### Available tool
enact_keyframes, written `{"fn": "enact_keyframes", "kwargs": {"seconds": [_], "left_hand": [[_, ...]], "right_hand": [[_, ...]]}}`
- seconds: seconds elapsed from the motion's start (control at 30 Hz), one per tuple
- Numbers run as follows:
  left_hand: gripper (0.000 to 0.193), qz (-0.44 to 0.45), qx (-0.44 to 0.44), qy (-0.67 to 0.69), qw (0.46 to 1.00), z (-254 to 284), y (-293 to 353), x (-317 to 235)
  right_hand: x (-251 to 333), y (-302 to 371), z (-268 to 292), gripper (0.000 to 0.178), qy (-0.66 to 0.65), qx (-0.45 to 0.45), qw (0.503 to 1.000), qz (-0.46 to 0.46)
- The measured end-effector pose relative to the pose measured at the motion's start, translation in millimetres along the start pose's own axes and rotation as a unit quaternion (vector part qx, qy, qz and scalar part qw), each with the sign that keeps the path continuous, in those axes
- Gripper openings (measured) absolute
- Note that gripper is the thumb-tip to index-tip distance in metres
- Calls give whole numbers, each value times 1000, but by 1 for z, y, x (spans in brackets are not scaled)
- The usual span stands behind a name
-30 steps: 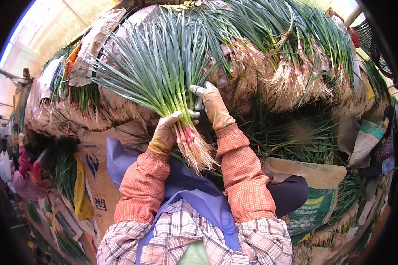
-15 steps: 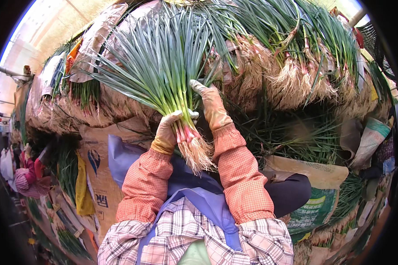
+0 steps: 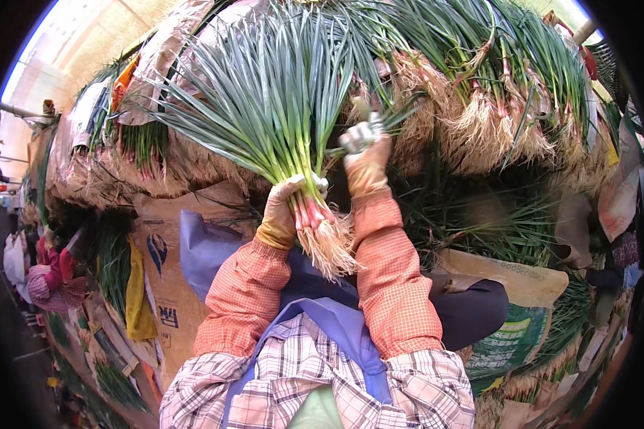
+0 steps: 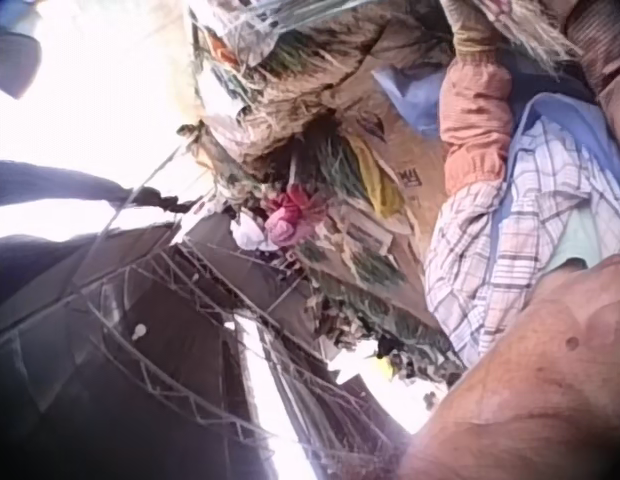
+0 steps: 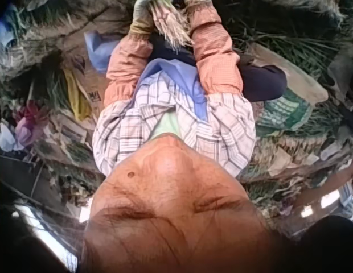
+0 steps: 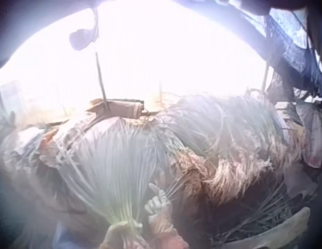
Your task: The person gathers green onions from a large pile, aligns the roots, and ties them into bundles using a rubber band. The person repeats this process, creating multiple bundles and placing them aside.
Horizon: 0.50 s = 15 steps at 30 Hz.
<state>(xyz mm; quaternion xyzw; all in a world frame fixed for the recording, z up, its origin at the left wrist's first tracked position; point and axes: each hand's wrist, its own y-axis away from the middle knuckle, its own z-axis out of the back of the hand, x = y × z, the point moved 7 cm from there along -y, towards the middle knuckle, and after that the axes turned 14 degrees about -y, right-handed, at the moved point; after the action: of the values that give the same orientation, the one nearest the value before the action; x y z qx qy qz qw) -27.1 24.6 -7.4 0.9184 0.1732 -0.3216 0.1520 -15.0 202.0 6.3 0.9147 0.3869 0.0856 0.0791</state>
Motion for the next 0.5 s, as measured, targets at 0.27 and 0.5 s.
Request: {"fn": "enact_keyframes", "kwargs": {"seconds": [0.27,0.5], "left_hand": [[35,-38,-48,36,997,-8,10,-16],[52,-1,-24,29,999,-1,16,-17]], "right_hand": [[103,-3,24,43,93,71,986,118],[213,7,-22,40,27,184,977,103]]}}
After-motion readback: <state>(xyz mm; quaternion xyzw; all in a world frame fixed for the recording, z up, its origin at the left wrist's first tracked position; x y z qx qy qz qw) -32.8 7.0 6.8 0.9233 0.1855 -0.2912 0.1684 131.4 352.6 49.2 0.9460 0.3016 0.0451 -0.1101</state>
